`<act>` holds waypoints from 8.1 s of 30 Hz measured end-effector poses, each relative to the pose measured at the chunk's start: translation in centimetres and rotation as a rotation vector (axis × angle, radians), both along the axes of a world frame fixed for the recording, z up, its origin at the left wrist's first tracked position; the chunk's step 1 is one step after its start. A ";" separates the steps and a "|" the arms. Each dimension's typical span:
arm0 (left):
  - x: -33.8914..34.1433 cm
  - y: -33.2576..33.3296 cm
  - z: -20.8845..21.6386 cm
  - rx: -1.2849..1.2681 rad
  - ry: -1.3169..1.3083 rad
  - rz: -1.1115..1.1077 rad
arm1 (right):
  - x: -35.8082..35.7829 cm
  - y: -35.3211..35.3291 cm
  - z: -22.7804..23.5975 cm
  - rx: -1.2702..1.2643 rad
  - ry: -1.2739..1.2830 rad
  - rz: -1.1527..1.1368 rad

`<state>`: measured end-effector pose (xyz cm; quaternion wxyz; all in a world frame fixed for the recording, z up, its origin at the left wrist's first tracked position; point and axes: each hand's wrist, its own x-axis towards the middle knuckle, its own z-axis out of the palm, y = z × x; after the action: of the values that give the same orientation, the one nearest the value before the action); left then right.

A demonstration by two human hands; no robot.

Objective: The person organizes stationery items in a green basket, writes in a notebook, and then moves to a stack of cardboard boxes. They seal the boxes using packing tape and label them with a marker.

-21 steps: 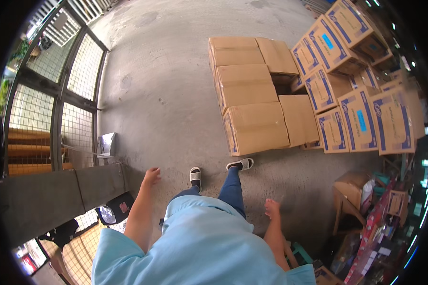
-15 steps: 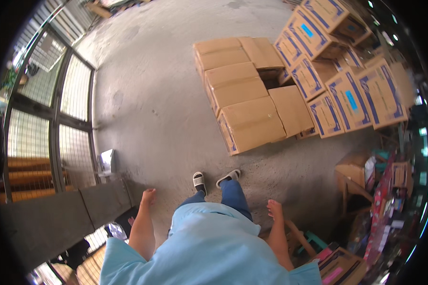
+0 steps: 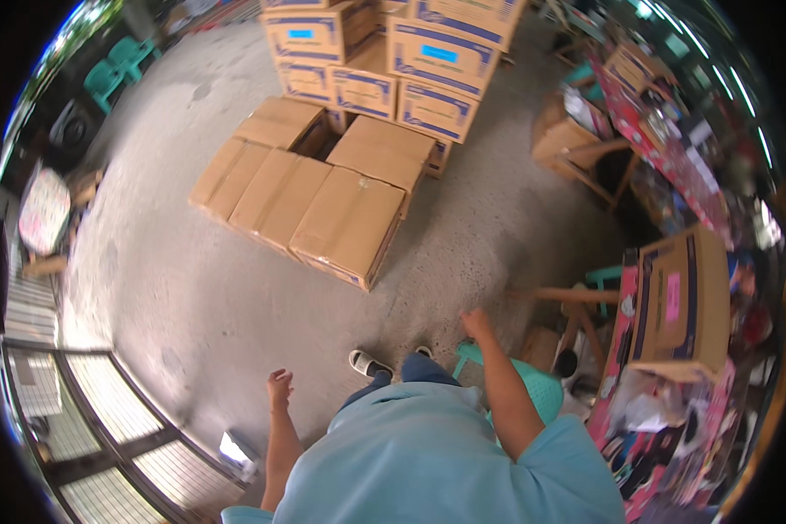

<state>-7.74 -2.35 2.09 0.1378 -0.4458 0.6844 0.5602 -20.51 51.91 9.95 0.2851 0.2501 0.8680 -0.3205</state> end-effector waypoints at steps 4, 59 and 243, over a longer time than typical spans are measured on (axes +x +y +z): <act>-2.4 2.2 -0.8 0.034 0.035 0.039 | 4.3 0.0 1.3 -0.169 -0.031 -0.219; 10.0 76.5 31.1 0.586 1.106 -2.046 | 51.6 24.9 18.8 0.502 0.590 -1.180; 27.0 80.6 29.3 0.862 0.675 -2.332 | 62.1 19.6 20.5 -0.452 1.560 -1.817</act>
<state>19.24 78.22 31.37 0.4964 0.6559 0.4332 0.3685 41.55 71.46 30.47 -0.6039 0.4515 0.2402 -0.6113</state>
